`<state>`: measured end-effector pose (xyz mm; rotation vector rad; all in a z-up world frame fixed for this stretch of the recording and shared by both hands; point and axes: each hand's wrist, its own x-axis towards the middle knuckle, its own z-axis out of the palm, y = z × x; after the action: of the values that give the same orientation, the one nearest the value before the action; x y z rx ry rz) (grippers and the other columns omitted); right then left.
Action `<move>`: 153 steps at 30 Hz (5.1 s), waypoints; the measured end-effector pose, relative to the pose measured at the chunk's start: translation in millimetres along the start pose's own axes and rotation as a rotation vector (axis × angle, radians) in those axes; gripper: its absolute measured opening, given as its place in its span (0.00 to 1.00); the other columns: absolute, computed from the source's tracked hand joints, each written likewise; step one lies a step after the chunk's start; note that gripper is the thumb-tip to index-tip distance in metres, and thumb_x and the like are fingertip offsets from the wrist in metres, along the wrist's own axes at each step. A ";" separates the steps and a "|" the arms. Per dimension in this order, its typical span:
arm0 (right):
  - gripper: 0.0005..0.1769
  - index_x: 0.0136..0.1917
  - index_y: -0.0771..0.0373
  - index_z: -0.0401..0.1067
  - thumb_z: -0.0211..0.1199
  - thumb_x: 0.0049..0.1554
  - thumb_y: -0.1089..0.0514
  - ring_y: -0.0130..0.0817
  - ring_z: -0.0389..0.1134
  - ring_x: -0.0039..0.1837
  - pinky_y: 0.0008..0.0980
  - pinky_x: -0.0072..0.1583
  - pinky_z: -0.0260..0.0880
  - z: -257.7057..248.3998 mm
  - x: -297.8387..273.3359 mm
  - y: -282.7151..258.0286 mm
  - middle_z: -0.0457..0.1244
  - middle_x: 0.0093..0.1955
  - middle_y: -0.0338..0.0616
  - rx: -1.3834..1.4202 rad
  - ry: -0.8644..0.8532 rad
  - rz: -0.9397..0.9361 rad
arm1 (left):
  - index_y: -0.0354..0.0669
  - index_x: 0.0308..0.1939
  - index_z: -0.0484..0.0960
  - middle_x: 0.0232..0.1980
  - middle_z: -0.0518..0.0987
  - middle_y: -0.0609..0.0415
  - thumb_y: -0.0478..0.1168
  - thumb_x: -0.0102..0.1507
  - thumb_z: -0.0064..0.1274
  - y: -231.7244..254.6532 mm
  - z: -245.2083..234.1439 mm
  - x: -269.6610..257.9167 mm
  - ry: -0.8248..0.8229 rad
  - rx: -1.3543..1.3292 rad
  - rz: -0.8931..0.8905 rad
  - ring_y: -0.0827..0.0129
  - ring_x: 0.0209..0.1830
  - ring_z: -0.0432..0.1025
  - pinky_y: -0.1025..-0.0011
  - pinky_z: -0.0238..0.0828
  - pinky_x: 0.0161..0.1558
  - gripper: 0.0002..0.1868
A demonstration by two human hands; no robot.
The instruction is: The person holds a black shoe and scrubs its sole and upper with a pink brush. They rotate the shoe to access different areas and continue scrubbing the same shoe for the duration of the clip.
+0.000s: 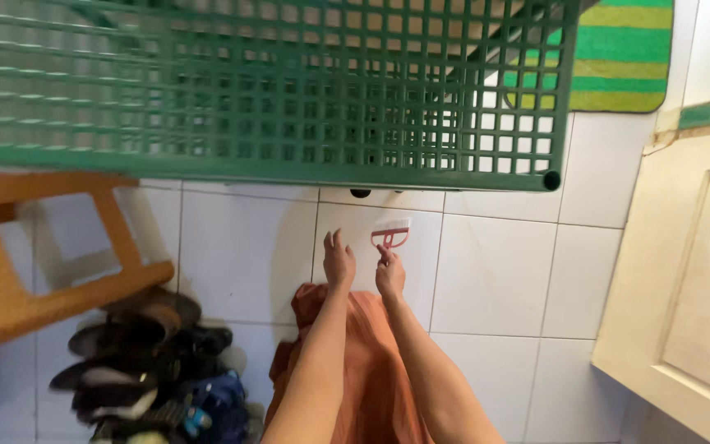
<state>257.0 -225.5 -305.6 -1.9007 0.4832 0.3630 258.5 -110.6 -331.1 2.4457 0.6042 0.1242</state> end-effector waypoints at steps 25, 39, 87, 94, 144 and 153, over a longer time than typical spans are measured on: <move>0.15 0.56 0.60 0.79 0.59 0.57 0.66 0.25 0.71 0.42 0.27 0.43 0.76 -13.7 -214.1 -154.3 0.67 0.42 0.39 -0.497 -1.137 -0.292 | 0.46 0.58 0.77 0.55 0.79 0.39 0.44 0.63 0.56 21.4 -329.5 -265.8 0.395 -0.506 -0.793 0.47 0.56 0.74 0.56 0.70 0.57 0.20; 0.22 0.68 0.58 0.72 0.61 0.60 0.57 0.27 0.68 0.35 0.27 0.36 0.68 205.5 -278.5 -110.4 0.66 0.36 0.37 -0.701 -1.088 -0.461 | 0.55 0.60 0.77 0.57 0.84 0.53 0.44 0.64 0.53 -140.2 -343.3 -243.9 0.406 -0.490 -1.079 0.46 0.56 0.72 0.45 0.58 0.56 0.19; 0.12 0.62 0.61 0.62 0.51 0.64 0.62 0.45 0.73 0.45 0.40 0.50 0.71 -126.7 -417.8 -378.5 0.71 0.41 0.41 -0.613 -1.251 -1.230 | 0.42 0.80 0.55 0.80 0.62 0.49 0.66 0.64 0.52 -17.9 -441.5 -272.8 0.377 -1.390 -0.422 0.62 0.77 0.58 0.68 0.54 0.71 0.49; 0.12 0.58 0.57 0.65 0.51 0.60 0.63 0.47 0.73 0.46 0.42 0.46 0.71 -223.7 -391.0 -383.2 0.69 0.48 0.46 -0.736 -0.875 -1.305 | 0.49 0.79 0.56 0.72 0.68 0.55 0.58 0.66 0.47 58.9 -428.1 -283.3 0.242 -1.570 -0.371 0.66 0.68 0.64 0.69 0.63 0.62 0.40; 0.05 0.46 0.65 0.68 0.55 0.66 0.68 0.31 0.74 0.51 0.29 0.51 0.77 -231.0 -299.5 -309.5 0.70 0.51 0.47 0.305 -0.425 -1.196 | 0.37 0.64 0.73 0.54 0.79 0.50 0.43 0.66 0.38 79.6 -345.7 -313.0 -0.065 -0.930 -0.269 0.67 0.53 0.69 0.69 0.65 0.58 0.24; 0.05 0.46 0.64 0.73 0.65 0.56 0.68 0.43 0.75 0.50 0.38 0.52 0.76 -249.8 -372.2 -266.2 0.72 0.50 0.46 -0.050 -0.802 -1.615 | 0.37 0.68 0.65 0.62 0.76 0.45 0.49 0.70 0.40 71.7 -326.4 -279.7 0.111 -0.806 -0.166 0.63 0.65 0.68 0.68 0.60 0.67 0.26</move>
<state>69.9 -311.1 173.5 -1.4470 -1.5220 -0.0071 -36.3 -110.6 -10.2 1.6129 0.6440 0.3603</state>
